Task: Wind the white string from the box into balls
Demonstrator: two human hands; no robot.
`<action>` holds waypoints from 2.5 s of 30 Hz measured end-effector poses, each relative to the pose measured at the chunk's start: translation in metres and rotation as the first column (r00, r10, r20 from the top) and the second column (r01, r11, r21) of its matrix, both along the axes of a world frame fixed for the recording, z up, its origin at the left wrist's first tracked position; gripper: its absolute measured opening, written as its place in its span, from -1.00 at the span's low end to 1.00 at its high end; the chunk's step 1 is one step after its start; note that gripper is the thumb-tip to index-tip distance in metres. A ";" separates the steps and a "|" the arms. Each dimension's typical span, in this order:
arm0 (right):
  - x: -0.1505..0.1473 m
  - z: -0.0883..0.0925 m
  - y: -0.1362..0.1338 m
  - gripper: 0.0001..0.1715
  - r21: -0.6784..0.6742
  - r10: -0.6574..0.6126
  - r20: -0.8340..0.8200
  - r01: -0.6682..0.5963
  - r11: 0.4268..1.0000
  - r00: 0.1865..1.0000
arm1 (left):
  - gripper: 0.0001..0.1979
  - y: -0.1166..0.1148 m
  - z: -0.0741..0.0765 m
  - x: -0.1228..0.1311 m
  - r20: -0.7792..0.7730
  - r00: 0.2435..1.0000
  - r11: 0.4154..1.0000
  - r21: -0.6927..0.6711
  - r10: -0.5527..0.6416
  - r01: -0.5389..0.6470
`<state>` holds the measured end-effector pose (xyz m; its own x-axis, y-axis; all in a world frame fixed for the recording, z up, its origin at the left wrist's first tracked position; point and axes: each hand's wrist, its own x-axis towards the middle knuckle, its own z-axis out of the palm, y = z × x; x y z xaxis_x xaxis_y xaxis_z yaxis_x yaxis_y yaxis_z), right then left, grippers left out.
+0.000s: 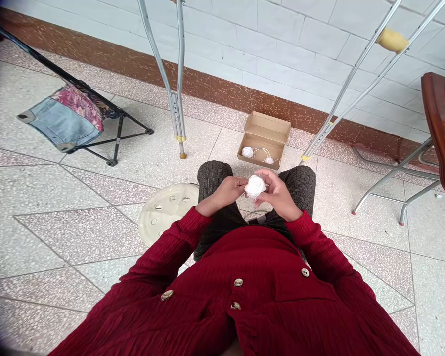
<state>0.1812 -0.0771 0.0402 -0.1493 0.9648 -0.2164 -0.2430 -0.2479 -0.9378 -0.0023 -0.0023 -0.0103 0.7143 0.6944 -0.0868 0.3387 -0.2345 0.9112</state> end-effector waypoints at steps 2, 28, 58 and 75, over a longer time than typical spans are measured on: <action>0.003 0.002 0.007 -0.34 -0.001 -0.048 0.034 0.048 0.999 0.998 | -0.59 -0.007 -0.001 -0.002 -0.028 1.000 1.000 -0.011 -0.010 0.010; -0.016 -0.007 0.002 -0.51 -0.089 -0.141 0.093 0.149 0.985 0.986 | -0.65 0.002 0.000 -0.005 0.005 0.999 0.998 0.053 -0.033 0.032; 0.005 -0.042 -0.005 -0.65 -0.003 0.129 0.377 -0.138 0.990 0.917 | -0.67 0.019 0.037 -0.021 0.016 0.996 0.963 0.258 -0.089 0.082; 0.019 -0.056 0.026 -0.72 0.078 -0.147 0.582 0.125 0.989 0.800 | -0.66 -0.012 0.029 -0.013 -0.118 0.988 0.968 0.220 -0.099 0.123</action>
<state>0.1999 -0.0514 -0.0157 0.1285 0.9739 -0.1869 0.3249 -0.2194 -0.9199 -0.0155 -0.0143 0.0185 0.7833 0.6214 -0.0160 0.3901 -0.4714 0.7910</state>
